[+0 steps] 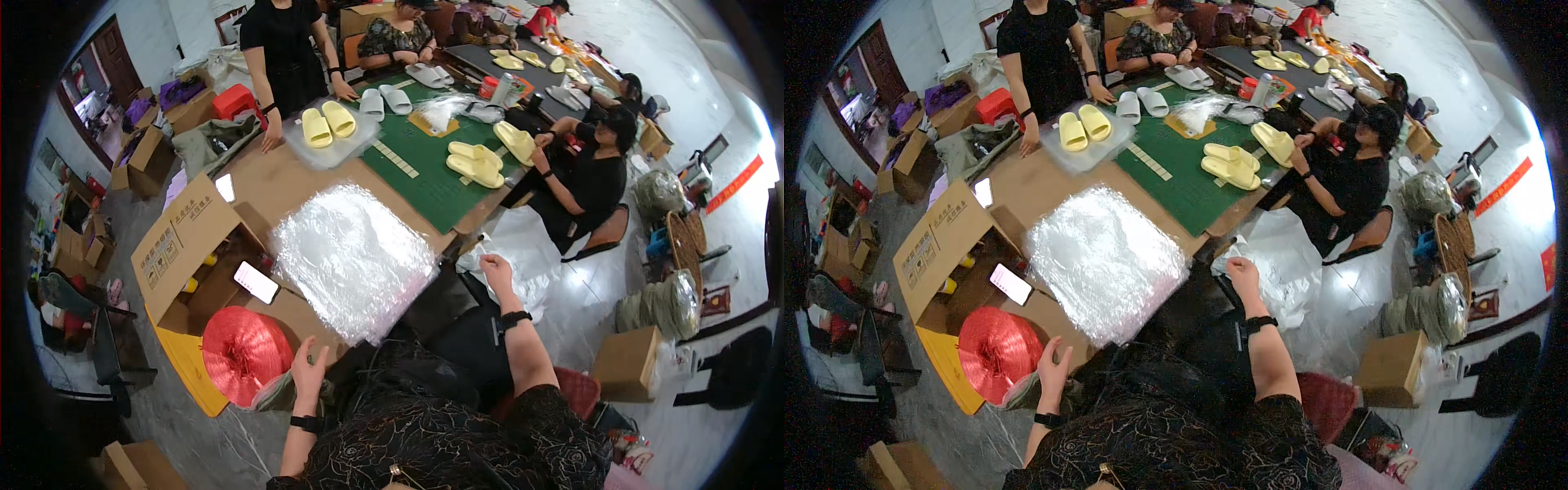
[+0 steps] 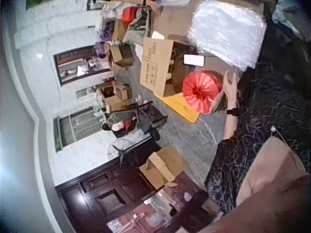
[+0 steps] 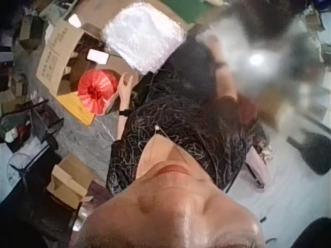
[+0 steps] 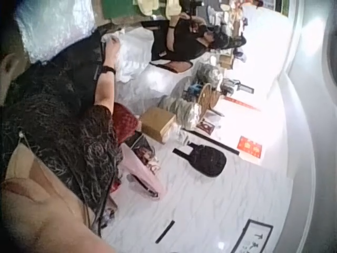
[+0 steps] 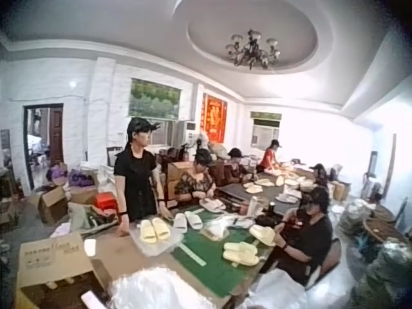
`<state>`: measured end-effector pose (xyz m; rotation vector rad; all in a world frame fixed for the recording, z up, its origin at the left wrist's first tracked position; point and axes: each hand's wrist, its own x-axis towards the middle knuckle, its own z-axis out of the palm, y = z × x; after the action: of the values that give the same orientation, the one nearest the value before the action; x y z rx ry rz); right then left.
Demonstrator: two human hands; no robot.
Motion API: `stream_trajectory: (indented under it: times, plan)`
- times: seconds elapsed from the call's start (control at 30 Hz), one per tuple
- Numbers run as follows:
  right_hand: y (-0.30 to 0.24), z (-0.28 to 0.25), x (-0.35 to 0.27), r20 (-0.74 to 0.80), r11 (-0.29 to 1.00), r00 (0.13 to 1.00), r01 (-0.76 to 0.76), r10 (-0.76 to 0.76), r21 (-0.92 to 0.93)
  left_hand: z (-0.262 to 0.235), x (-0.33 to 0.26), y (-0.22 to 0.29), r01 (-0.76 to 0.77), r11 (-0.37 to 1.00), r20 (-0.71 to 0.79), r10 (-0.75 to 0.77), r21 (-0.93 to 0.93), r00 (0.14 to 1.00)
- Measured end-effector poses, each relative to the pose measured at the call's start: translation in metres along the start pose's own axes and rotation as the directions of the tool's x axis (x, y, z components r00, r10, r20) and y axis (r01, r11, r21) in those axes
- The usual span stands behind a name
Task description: Packaging pairs of slippers into plastic bags and preparing them for shipment in a manufacturing setting.
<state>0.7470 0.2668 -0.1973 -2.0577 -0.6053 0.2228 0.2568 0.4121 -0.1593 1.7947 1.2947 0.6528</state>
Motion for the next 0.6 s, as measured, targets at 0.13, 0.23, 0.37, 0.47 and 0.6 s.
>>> stream_trajectory:
  times: [0.13, 0.23, 0.37, 0.47, 0.6]
  plan:
    - [-0.005, 0.048, 0.106, 0.054, 1.0, 0.999, -0.004, 0.004, -0.001, 0.039, 0.03, 0.014, 0.029, 0.999, -0.074, -0.026, 0.04, 0.997]
    - [-0.002, 0.063, 0.2, 0.031, 0.937, 0.966, 0.256, -0.257, -0.236, 0.077, 0.047, 0.012, 0.226, 0.954, -0.155, -0.197, 0.198, 0.968]
    - [-0.005, 0.093, 0.311, 0.121, 0.82, 0.94, 0.338, -0.319, -0.463, 0.116, 0.062, 0.025, 0.338, 0.89, -0.223, -0.278, 0.307, 0.934]
    - [0.015, 0.106, 0.377, 0.252, 0.789, 0.935, 0.347, -0.25, -0.507, 0.136, 0.073, 0.038, 0.475, 0.781, -0.23, -0.416, 0.406, 0.88]
    - [0.048, 0.115, 0.434, 0.403, 0.758, 0.908, 0.343, -0.115, -0.555, 0.151, 0.077, 0.031, 0.605, 0.697, -0.279, -0.537, 0.386, 0.796]
